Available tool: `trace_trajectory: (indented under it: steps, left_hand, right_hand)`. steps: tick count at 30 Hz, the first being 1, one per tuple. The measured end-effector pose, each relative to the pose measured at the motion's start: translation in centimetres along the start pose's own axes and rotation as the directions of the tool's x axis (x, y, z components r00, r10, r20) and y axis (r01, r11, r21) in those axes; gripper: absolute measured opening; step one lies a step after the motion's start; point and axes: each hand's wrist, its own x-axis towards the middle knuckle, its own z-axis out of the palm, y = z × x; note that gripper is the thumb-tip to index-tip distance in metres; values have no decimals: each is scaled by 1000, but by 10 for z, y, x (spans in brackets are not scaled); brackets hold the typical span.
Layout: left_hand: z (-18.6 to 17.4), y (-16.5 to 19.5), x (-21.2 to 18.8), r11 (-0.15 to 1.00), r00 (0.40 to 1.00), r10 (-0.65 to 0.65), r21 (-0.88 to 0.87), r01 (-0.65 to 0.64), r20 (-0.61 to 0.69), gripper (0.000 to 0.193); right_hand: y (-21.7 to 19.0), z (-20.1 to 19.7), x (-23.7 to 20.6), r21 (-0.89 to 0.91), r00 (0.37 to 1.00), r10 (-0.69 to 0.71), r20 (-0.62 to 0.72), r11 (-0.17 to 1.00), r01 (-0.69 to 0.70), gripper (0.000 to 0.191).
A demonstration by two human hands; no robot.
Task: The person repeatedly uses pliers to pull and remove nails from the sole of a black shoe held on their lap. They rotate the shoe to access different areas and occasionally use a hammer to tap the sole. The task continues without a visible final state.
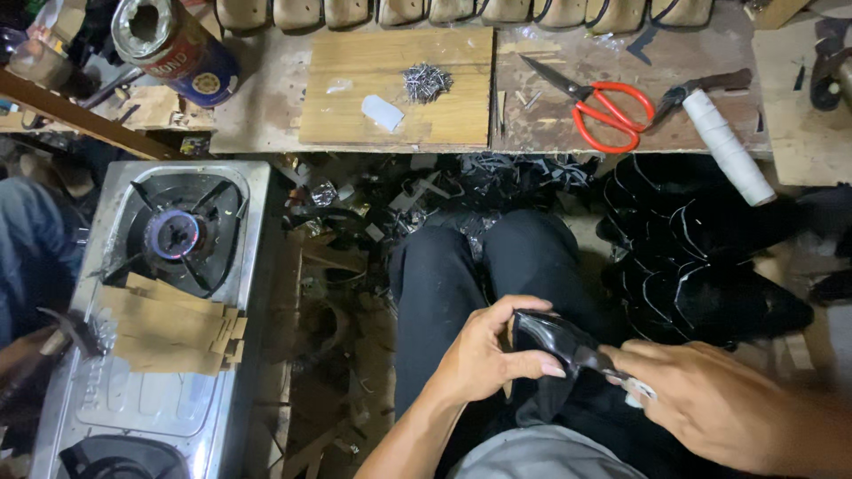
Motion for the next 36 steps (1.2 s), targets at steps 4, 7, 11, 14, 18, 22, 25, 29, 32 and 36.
trace_trajectory:
  steps: [4, 7, 11, 14, 18, 22, 25, 29, 32, 36]
  left_hand:
    - [-1, -4, 0, 998, 999, 46, 51, -47, 9, 60]
    - [-8, -14, 4, 996, 996, 87, -27, -87, 24, 58]
    - [-18, -29, 5, 995, 999, 39, -89, -39, 1, 55]
    - [-24, -37, 5, 984, 998, 55, -168, -51, 19, 51]
    - [-32, -41, 6, 979, 996, 89, -185, -84, 17, 51]
    - [-29, -43, 3, 979, 993, 107, -180, -95, 57, 55]
    - [-29, -41, 0, 983, 990, 115, -153, -102, 77, 56]
    - [-28, -36, 2, 982, 983, 123, -159, -100, 137, 54]
    - [-27, -34, 5, 986, 984, 71, -161, -45, 162, 56]
    - [-32, -32, 7, 987, 977, 104, -137, -79, 186, 57]
  right_hand:
    - [-5, 2, 1, -46, 998, 67, -6, 997, -67, 60]
    - [-17, 9, 11, -36, 987, 5, -162, 999, -11, 53]
    - [-31, 22, 23, 38, 933, -43, -356, 997, 60, 47]
    - [-26, 24, 18, 152, 977, 139, -162, 982, -114, 50]
    - [-2, 18, 10, 523, 994, 46, 104, 847, -94, 40]
    - [14, 18, 17, 640, 993, -54, 105, 768, -26, 45]
    - [15, 15, 23, 640, 987, -123, 103, 768, 30, 45]
    - [7, -2, 20, 500, 986, -114, 124, 865, 37, 41]
    - [-2, -17, 18, 455, 975, -45, 217, 889, -60, 38]
    - [-17, -13, 17, 658, 956, 56, 286, 714, -239, 31]
